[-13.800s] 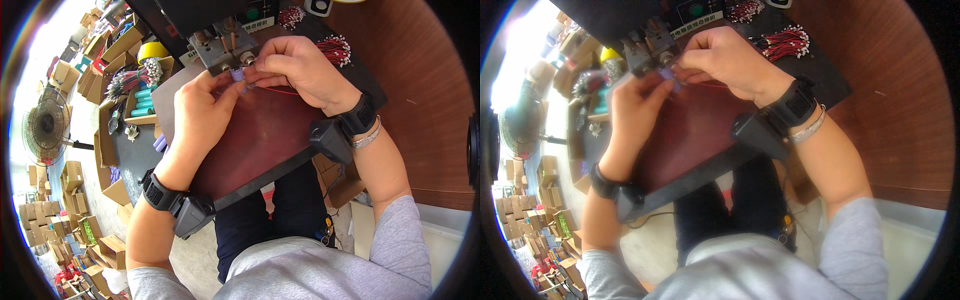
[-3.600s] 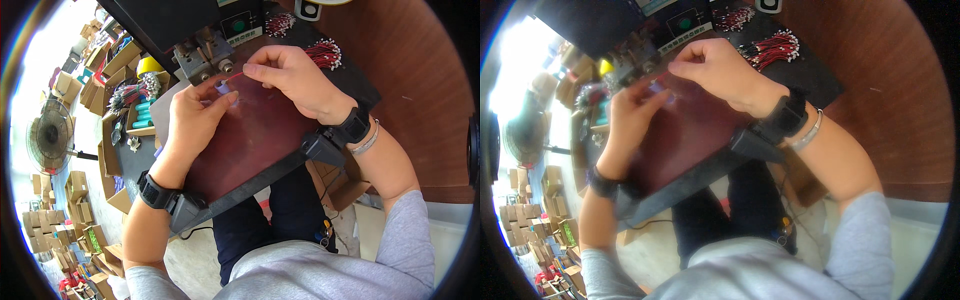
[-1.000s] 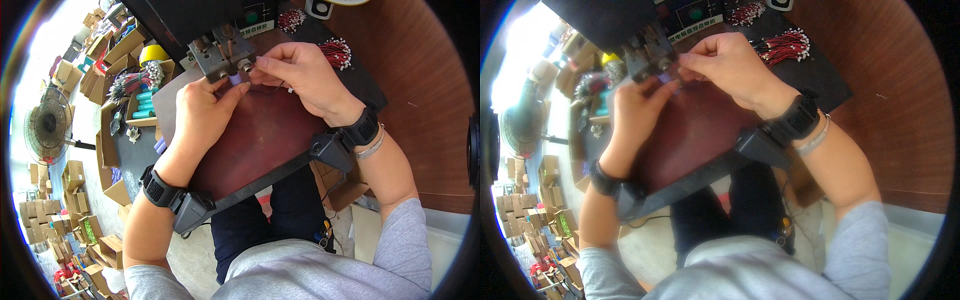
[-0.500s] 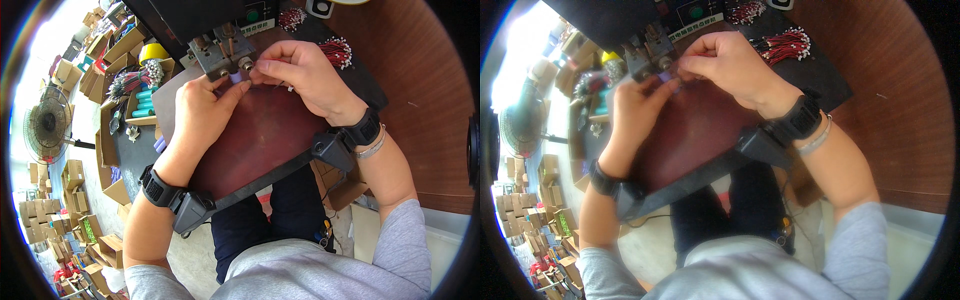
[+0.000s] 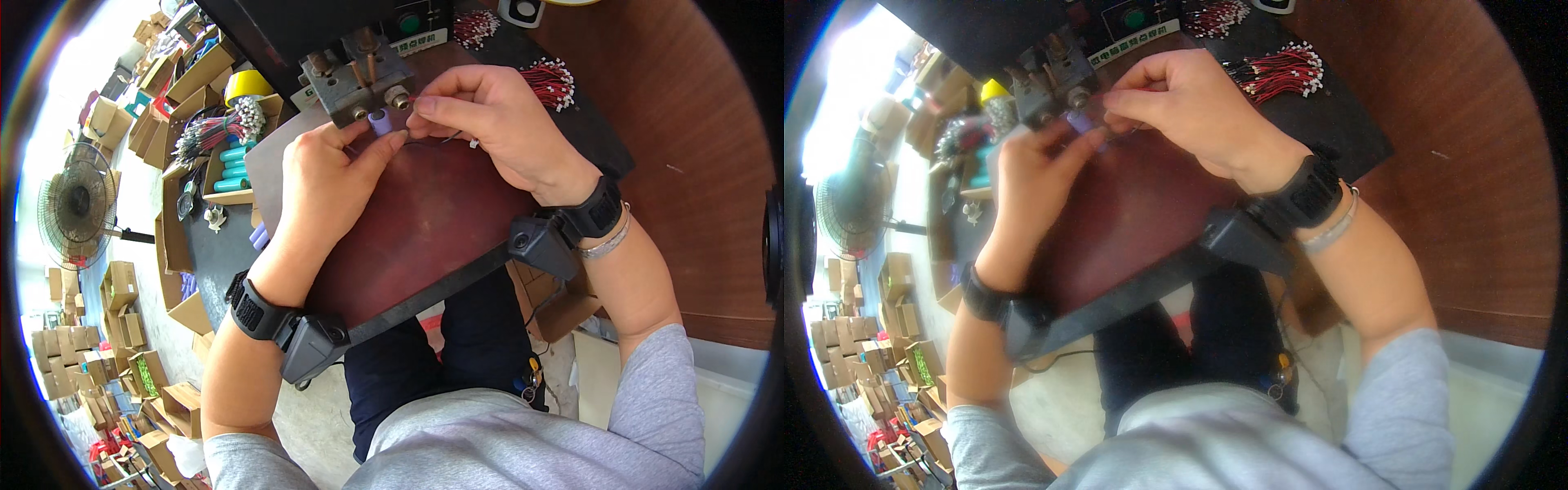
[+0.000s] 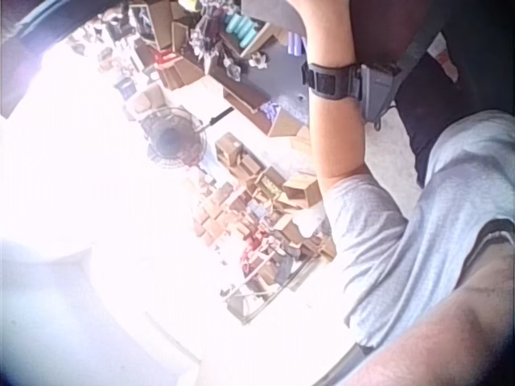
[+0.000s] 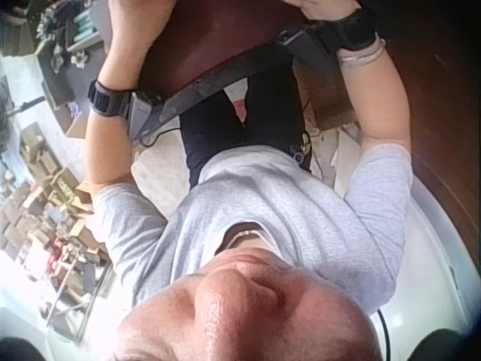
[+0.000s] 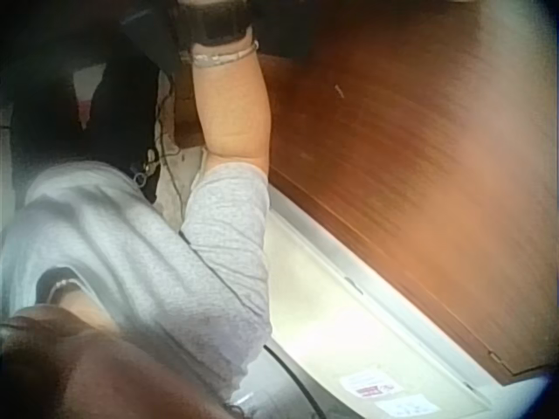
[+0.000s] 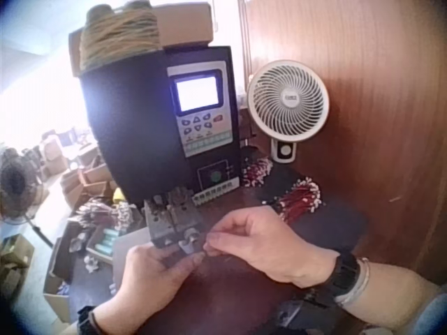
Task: Spot welding wires onto rechargeable batteries using a workstation welding machine.
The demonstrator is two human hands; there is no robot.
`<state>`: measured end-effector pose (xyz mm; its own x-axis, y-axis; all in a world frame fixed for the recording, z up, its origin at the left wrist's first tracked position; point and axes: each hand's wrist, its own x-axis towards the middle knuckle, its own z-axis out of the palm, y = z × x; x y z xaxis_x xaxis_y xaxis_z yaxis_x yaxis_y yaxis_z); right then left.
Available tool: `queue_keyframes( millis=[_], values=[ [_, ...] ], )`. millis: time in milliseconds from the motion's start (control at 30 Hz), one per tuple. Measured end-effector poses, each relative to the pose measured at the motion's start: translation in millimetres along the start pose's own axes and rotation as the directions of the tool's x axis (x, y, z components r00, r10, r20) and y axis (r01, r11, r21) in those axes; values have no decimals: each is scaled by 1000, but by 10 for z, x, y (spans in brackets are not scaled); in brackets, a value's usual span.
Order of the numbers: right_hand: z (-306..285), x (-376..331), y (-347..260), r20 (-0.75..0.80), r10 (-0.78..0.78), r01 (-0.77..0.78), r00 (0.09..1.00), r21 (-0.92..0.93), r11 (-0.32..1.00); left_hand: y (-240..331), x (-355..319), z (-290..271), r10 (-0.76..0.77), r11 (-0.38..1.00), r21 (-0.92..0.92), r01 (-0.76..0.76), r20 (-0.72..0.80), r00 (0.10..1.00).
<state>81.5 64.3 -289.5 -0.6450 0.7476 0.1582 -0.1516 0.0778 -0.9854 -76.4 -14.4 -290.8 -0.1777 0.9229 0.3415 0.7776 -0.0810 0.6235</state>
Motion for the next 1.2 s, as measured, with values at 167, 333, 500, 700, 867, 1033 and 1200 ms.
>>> queue_keyframes(
  millis=[167, 333, 500, 700, 867, 1033, 1200],
  values=[
    [21, -17, -26, -60, 14, -11, 998, 48, 999, 30, -3, -18, -1, 1000, 23, 1, 12, 1000],
    [16, -22, -32, -56, 42, -37, 998, 84, 996, 15, -2, -5, 11, 1000, -3, -11, 9, 1000],
    [16, -20, -31, -63, 36, -32, 997, 66, 997, 10, -4, -6, 15, 1000, -26, -15, 10, 1000],
    [20, -10, -18, -68, 31, -28, 997, 45, 999, -14, -6, -3, 13, 1000, -5, -13, 17, 1000],
    [21, -10, -24, -79, 42, -39, 996, 42, 998, 27, -2, -14, 4, 999, -38, -3, 24, 1000],
    [20, -6, -15, -62, 6, -6, 998, 8, 1000, 11, 2, -12, 20, 999, -32, -19, 21, 1000],
    [19, -5, -19, -53, 7, -6, 999, 14, 1000, -4, 1, -8, 14, 999, -33, -14, 16, 1000]
  ],
)
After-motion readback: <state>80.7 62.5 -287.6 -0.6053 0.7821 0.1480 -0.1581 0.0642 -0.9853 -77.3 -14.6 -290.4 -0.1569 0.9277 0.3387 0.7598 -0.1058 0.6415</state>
